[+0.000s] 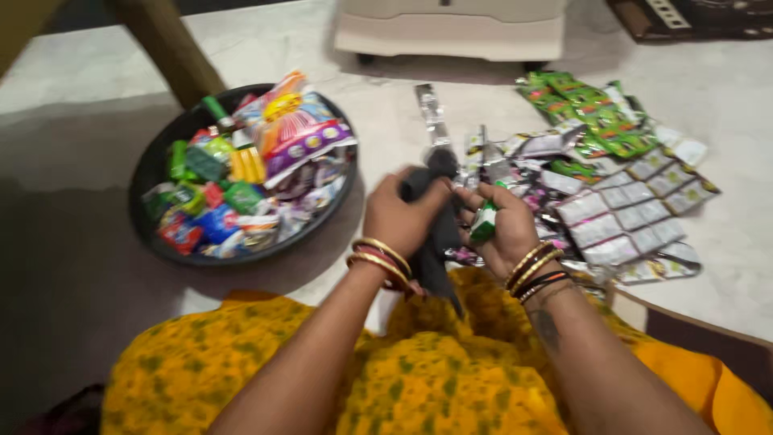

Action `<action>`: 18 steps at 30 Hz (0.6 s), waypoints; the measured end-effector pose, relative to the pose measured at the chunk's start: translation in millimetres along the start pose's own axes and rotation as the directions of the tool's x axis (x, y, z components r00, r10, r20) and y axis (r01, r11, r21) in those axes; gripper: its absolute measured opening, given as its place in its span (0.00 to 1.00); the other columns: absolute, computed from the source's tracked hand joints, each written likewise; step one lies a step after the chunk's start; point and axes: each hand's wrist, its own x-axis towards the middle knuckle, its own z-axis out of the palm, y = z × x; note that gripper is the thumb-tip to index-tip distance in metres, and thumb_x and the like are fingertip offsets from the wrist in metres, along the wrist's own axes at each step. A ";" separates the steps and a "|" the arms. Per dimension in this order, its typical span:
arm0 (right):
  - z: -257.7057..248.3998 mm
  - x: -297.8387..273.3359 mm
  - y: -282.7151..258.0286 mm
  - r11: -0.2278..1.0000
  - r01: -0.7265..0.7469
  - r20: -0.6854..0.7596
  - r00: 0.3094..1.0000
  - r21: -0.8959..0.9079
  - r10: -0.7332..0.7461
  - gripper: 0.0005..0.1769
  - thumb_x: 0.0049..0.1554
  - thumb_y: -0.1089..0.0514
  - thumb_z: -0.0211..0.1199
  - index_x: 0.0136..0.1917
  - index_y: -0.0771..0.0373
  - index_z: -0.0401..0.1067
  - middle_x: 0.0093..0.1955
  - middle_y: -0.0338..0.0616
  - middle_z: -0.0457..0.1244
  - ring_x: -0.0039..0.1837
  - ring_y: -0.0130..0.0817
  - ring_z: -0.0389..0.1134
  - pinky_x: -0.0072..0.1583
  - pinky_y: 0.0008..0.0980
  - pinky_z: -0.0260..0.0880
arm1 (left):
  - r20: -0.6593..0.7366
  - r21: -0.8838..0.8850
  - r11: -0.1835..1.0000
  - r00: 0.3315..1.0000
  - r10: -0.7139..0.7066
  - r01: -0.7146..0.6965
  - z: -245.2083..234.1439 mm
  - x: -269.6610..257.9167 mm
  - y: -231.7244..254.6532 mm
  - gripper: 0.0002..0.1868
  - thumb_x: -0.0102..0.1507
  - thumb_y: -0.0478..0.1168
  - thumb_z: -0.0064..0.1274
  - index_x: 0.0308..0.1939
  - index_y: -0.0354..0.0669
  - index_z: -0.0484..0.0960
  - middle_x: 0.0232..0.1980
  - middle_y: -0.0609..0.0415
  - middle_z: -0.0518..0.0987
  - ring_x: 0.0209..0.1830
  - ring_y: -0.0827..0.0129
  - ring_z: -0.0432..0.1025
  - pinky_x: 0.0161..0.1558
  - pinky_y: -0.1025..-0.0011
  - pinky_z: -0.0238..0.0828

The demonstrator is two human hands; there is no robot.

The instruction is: The person sits on the floor and organizes various snack packets from a large bowl into neat rows on the floor. They use a dark cloth to wipe the packets and the floor surface while arranging them.

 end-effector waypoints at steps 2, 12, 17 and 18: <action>27.9 -8.1 7.5 0.996 -0.076 -0.033 0.997 -0.048 0.074 0.11 0.60 0.49 0.50 0.44 0.56 0.67 0.44 0.41 0.68 0.42 0.33 0.68 0.44 0.35 0.70 | -0.021 -0.063 0.996 0.998 -0.064 0.062 -27.4 16.6 -11.6 0.24 0.55 0.54 0.65 0.46 0.40 0.87 0.45 0.46 0.88 0.43 0.65 0.83 0.47 0.68 0.78; 146.3 24.1 62.1 0.930 -0.178 0.017 0.981 -0.322 0.194 0.14 0.60 0.51 0.57 0.53 0.63 0.71 0.51 0.46 0.67 0.53 0.37 0.69 0.57 0.39 0.74 | -0.385 -0.407 0.907 0.879 -0.280 0.111 -183.8 51.6 -85.7 0.30 0.52 0.51 0.69 0.49 0.30 0.84 0.46 0.50 0.85 0.39 0.68 0.79 0.42 0.69 0.77; 220.6 48.1 93.7 0.964 -0.160 0.130 0.973 -0.211 0.190 0.20 0.60 0.53 0.62 0.61 0.65 0.66 0.61 0.47 0.63 0.61 0.38 0.68 0.65 0.38 0.73 | -0.600 -0.234 0.967 0.797 -0.064 -0.098 -228.1 43.6 -82.0 0.21 0.59 0.47 0.67 0.47 0.34 0.84 0.45 0.54 0.84 0.40 0.73 0.78 0.44 0.73 0.77; 227.8 49.9 97.8 0.970 -0.156 0.124 0.976 -0.185 0.180 0.21 0.61 0.54 0.63 0.63 0.65 0.65 0.62 0.46 0.61 0.62 0.38 0.66 0.66 0.39 0.72 | -0.596 -0.217 0.962 0.803 0.002 -0.164 -232.9 41.0 -79.6 0.19 0.61 0.46 0.66 0.47 0.34 0.84 0.45 0.55 0.84 0.41 0.74 0.77 0.46 0.73 0.77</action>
